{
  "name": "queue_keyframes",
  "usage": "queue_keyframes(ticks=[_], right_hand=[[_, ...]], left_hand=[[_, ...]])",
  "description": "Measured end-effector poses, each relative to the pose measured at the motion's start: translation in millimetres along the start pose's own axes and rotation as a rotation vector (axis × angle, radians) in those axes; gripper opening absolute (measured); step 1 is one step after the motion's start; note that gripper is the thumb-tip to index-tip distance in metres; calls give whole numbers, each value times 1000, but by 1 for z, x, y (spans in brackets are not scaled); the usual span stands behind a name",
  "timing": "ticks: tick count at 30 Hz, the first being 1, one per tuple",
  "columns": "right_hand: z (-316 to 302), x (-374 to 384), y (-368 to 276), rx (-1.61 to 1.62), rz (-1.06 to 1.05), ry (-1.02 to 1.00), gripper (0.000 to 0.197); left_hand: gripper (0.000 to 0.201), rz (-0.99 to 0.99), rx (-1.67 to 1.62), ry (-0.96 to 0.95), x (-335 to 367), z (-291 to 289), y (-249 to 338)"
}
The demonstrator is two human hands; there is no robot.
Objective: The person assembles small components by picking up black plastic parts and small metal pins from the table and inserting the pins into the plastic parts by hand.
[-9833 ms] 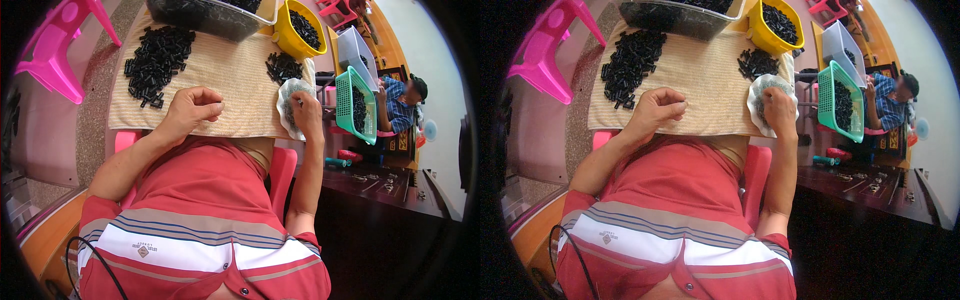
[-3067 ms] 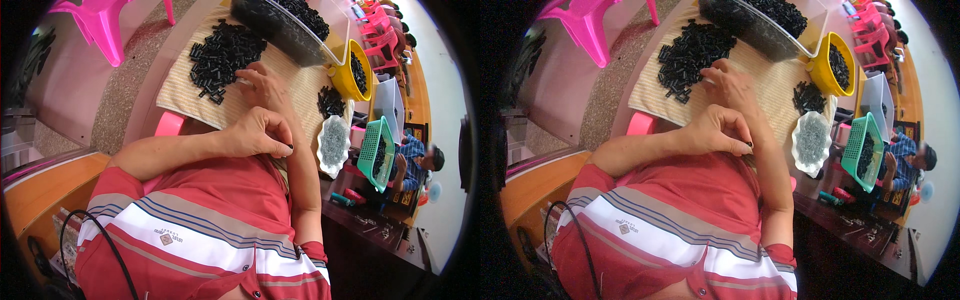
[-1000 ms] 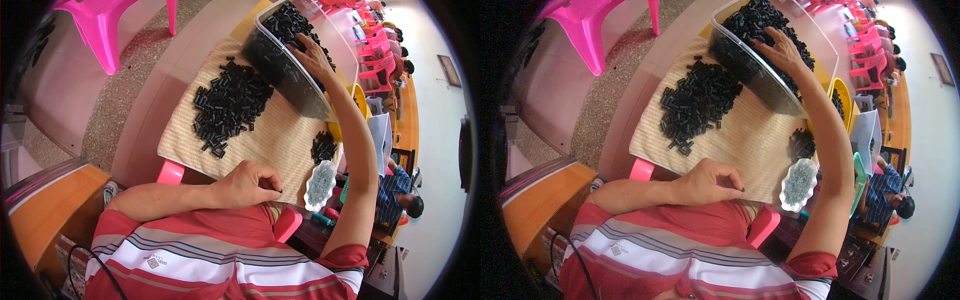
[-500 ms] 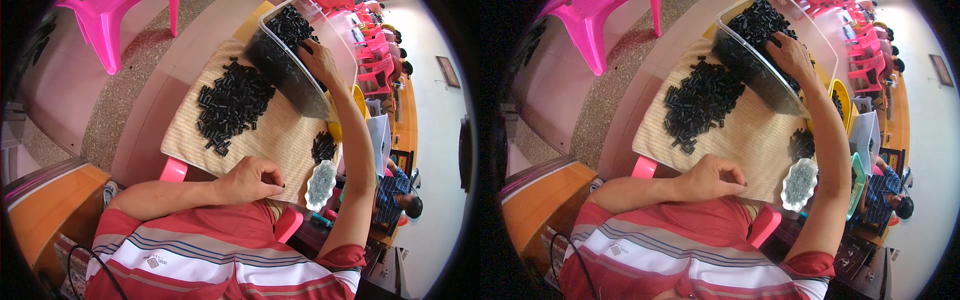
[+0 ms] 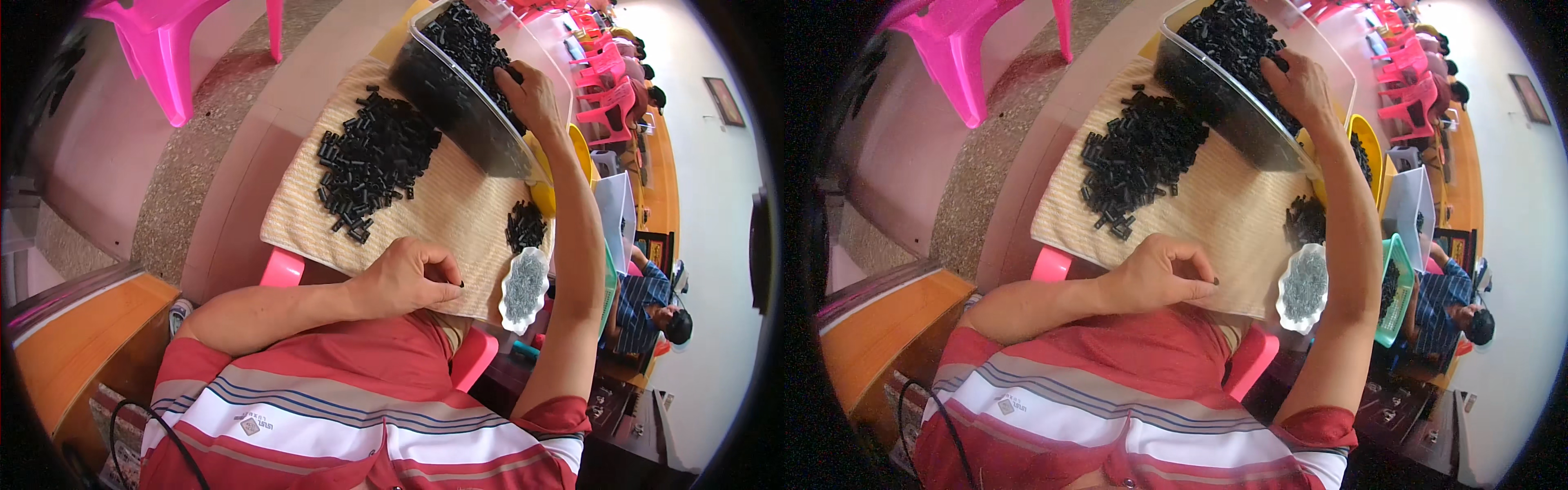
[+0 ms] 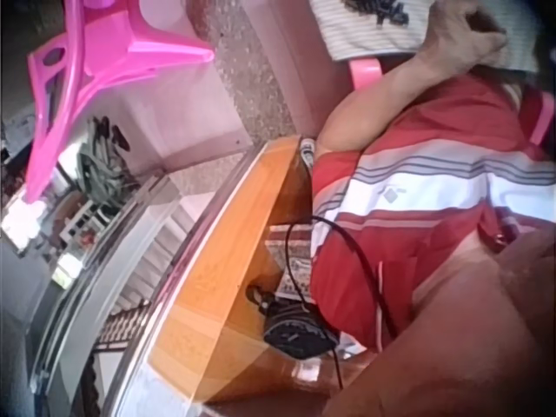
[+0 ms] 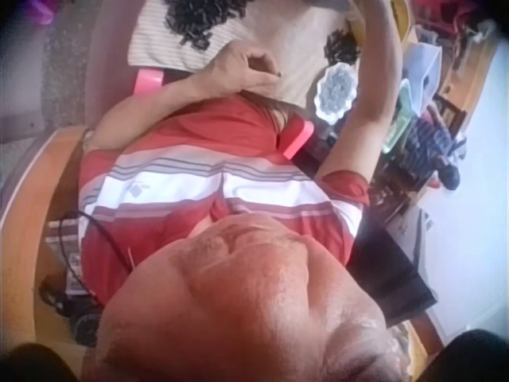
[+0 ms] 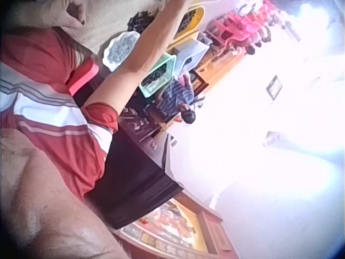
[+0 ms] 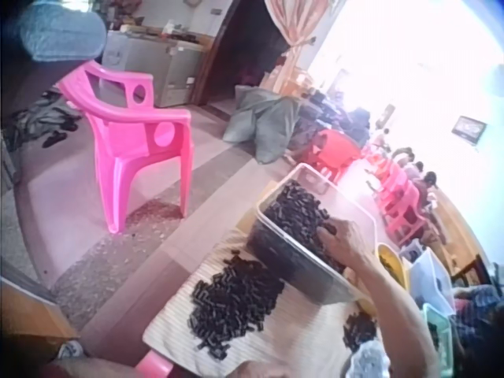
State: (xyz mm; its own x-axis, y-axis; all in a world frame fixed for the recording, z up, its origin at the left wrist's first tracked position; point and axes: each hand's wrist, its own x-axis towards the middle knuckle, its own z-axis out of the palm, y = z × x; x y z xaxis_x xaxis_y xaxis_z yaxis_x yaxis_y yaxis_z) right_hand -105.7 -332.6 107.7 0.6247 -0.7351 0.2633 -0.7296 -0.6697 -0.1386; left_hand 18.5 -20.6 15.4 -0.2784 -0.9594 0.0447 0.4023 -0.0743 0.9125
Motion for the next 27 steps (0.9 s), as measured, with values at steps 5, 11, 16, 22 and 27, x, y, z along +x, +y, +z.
queue_keyframes(ticks=[5, 11, 16, 22, 27], right_hand=[[-3, -9, 4, -20, -2, 33, 41], [-8, -20, -1, 70, 149, 61, 42], [-10, -25, 13, 49, 125, 85, 41], [-30, -38, -3, 118, 135, 168, 38], [-54, -70, -33, 221, 74, 346, 30]], left_hand=[[11, 6, -5, -18, 0, 1, -3], [8, 7, -15, -16, -1, 1, -2], [8, 34, 3, -38, 0, 1, -5], [7, -2, -22, -26, 0, -1, 0], [9, -48, 17, -37, 2, -2, -3]])
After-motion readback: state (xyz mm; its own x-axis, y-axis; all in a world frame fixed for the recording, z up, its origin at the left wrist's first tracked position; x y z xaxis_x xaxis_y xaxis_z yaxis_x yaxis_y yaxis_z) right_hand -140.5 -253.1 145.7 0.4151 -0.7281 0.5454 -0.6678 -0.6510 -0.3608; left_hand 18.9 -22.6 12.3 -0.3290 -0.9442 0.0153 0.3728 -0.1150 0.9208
